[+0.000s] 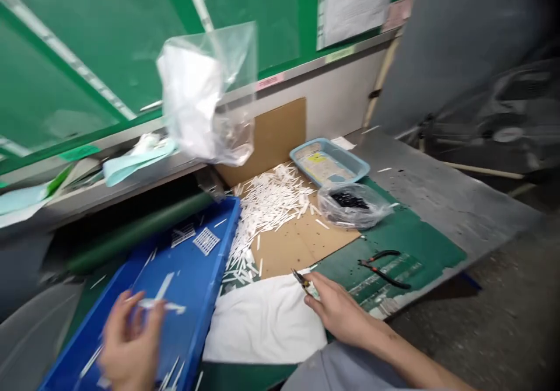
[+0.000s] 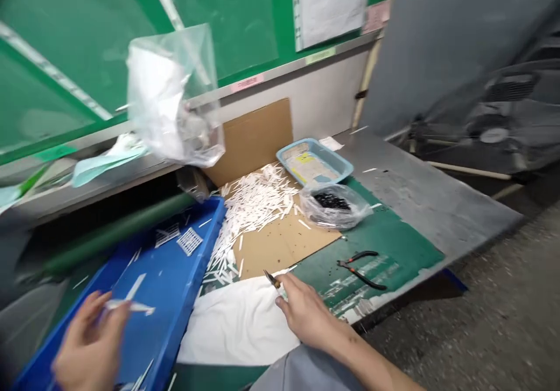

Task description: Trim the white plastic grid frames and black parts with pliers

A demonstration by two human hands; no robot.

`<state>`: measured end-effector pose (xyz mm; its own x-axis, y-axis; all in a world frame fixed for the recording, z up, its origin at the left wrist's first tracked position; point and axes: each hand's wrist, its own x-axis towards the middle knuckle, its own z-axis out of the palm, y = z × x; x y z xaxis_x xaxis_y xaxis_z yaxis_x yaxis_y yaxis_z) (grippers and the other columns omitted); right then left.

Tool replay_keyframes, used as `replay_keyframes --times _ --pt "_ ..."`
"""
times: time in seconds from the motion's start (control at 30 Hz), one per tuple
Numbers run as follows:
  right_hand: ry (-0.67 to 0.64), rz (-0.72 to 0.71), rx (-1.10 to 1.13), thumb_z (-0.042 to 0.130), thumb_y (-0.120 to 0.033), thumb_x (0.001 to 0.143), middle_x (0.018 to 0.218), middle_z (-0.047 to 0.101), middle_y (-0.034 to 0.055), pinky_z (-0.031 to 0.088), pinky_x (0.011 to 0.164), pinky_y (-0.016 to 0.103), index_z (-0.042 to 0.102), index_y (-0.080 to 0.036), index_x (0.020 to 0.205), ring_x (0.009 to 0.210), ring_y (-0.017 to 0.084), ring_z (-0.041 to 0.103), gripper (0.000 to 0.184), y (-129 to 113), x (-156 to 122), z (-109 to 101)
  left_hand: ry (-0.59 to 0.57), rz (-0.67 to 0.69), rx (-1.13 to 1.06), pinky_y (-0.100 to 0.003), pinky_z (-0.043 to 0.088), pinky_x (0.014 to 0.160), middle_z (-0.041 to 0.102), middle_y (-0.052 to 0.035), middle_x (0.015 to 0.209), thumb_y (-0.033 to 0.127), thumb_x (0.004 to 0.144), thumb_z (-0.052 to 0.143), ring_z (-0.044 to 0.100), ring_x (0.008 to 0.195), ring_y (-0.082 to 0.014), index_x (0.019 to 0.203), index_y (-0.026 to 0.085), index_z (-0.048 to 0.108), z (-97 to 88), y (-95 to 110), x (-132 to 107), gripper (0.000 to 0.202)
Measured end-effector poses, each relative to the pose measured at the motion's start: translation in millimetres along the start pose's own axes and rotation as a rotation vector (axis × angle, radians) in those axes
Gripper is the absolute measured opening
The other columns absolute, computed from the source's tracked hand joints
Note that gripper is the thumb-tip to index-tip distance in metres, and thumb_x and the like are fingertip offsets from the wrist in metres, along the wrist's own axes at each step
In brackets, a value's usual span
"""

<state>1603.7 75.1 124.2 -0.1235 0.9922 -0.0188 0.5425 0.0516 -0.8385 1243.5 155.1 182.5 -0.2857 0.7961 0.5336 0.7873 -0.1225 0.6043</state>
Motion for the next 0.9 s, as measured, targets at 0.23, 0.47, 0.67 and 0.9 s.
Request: replay_keyframes --times 0.23,0.47,0.67,0.9 --pt "-0.447 -0.063 -0.283 0.042 -0.015 0.086 0.111 0.058 0.0120 0.039 0.087 0.034 0.049 -0.016 0.116 0.106 0.025 0.056 0.031 -39.8 32.8 49.5 -0.192 -0.038 -0.196 -0.053 0.041 0.108 0.037 -0.0090 0.144 0.027 0.073 0.071 0.037 0.135 -0.0307 0.124 0.033 0.048 66.7 31.6 -163.4 0.057" --pt "-0.784 -0.023 -0.700 0.042 -0.014 0.086 0.108 0.057 0.0156 0.039 0.076 0.034 0.049 -0.011 0.115 0.097 0.027 0.060 0.029 -52.5 38.8 84.2 -0.313 -0.239 -0.430 -0.046 0.046 0.105 0.032 -0.0153 0.148 0.027 0.068 0.077 0.034 0.136 -0.0306 0.147 0.025 0.015 81.7 -3.7 -193.2 0.101" --pt "-0.858 -0.003 -0.814 0.039 -0.015 0.086 0.108 0.057 0.0171 0.039 0.074 0.034 0.049 -0.012 0.113 0.096 0.028 0.060 0.029 -56.4 49.8 102.9 -0.311 -0.250 -0.483 -0.042 0.046 0.105 0.038 -0.0146 0.145 0.024 0.067 0.076 0.041 0.132 -0.0281 0.145 0.022 0.021 81.7 -8.0 -191.5 0.095" --pt "-0.872 0.011 -0.816 0.043 -0.016 0.085 0.108 0.057 0.0162 0.039 0.074 0.034 0.048 -0.012 0.114 0.096 0.028 0.060 0.030 -66.7 55.9 112.6 -0.330 -0.262 -0.500 -0.041 0.047 0.105 0.038 -0.0134 0.144 0.017 0.064 0.074 0.040 0.132 -0.0280 0.143 0.023 0.023 79.5 -9.7 -188.5 0.093"
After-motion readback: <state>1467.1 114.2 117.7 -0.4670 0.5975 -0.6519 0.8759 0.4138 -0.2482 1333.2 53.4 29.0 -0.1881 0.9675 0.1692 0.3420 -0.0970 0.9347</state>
